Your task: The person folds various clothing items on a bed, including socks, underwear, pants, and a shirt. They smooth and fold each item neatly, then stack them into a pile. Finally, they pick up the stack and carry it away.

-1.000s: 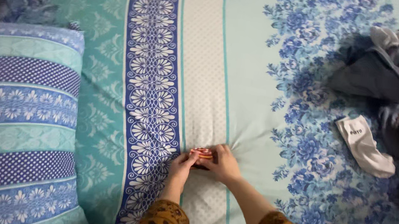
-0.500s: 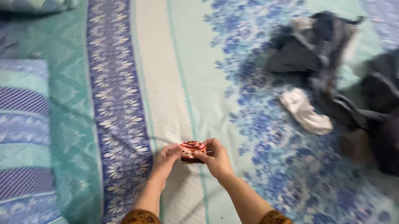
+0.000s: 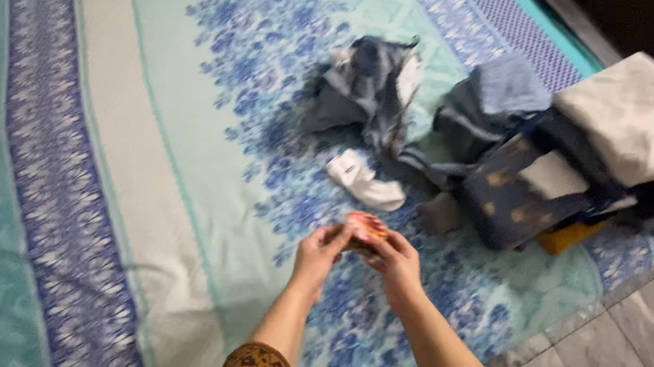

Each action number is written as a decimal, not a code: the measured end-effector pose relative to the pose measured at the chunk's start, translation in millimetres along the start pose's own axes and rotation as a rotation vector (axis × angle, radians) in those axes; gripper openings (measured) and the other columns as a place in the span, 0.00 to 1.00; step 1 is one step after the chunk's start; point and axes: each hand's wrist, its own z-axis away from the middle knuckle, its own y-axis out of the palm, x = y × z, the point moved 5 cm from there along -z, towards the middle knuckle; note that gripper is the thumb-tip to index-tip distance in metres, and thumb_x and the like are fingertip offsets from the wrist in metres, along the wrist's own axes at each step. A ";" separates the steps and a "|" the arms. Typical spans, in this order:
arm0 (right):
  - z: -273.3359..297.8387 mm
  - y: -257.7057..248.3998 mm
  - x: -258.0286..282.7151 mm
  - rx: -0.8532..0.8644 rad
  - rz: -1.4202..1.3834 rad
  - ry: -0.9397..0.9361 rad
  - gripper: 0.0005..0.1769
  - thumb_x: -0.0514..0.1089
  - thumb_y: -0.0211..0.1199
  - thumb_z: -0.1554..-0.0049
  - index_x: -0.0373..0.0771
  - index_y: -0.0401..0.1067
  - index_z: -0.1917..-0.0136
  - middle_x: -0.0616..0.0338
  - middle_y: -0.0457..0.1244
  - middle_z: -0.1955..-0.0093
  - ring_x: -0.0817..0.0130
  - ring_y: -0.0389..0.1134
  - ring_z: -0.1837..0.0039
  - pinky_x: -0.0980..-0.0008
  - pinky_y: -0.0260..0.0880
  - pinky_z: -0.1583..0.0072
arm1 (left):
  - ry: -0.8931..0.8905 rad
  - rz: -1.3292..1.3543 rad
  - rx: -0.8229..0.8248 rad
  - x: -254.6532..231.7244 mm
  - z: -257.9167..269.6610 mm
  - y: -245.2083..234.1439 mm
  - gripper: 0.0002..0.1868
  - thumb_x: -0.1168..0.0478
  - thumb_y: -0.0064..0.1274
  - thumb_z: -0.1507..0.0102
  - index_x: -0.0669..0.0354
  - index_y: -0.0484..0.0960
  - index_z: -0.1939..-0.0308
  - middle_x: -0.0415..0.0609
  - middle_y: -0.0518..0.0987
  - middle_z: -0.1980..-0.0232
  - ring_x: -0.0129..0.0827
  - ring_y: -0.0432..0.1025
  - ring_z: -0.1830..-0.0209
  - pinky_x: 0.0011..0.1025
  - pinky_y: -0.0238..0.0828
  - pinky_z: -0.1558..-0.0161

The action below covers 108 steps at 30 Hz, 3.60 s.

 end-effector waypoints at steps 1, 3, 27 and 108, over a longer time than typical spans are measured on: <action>-17.1 -25.3 6.0 -0.082 0.009 -0.008 0.17 0.44 0.67 0.43 0.36 0.75 0.42 0.60 0.70 0.52 0.73 0.70 0.56 0.73 0.70 0.54 | 0.025 -0.042 0.005 6.6 -14.6 18.3 0.14 0.55 0.62 0.38 0.58 0.84 0.52 0.41 0.83 0.61 0.23 0.75 0.64 0.24 0.69 0.62; -44.1 -79.1 13.9 -0.253 0.037 -0.003 0.17 0.46 0.67 0.42 0.37 0.74 0.42 0.63 0.69 0.53 0.76 0.70 0.56 0.76 0.66 0.56 | -0.009 -0.137 -0.031 29.4 -35.1 45.6 0.13 0.56 0.61 0.38 0.57 0.85 0.52 0.41 0.83 0.62 0.23 0.75 0.64 0.25 0.68 0.62; -88.3 -171.7 30.9 -0.602 -0.204 0.066 0.22 0.59 0.70 0.40 0.41 0.64 0.56 0.62 0.50 0.70 0.67 0.51 0.71 0.66 0.49 0.69 | -0.172 0.251 -0.470 119.9 -205.9 45.2 0.30 0.63 0.65 0.45 0.61 0.77 0.39 0.50 0.81 0.41 0.39 0.75 0.44 0.38 0.69 0.42; 38.8 260.7 -204.8 0.418 1.292 -0.012 0.16 0.45 0.70 0.48 0.36 0.75 0.48 0.50 0.72 0.57 0.62 0.72 0.56 0.63 0.71 0.51 | 0.010 -0.530 -0.820 -11.2 168.7 -409.5 0.15 0.59 0.66 0.42 0.64 0.79 0.57 0.51 0.84 0.65 0.33 0.78 0.68 0.33 0.73 0.63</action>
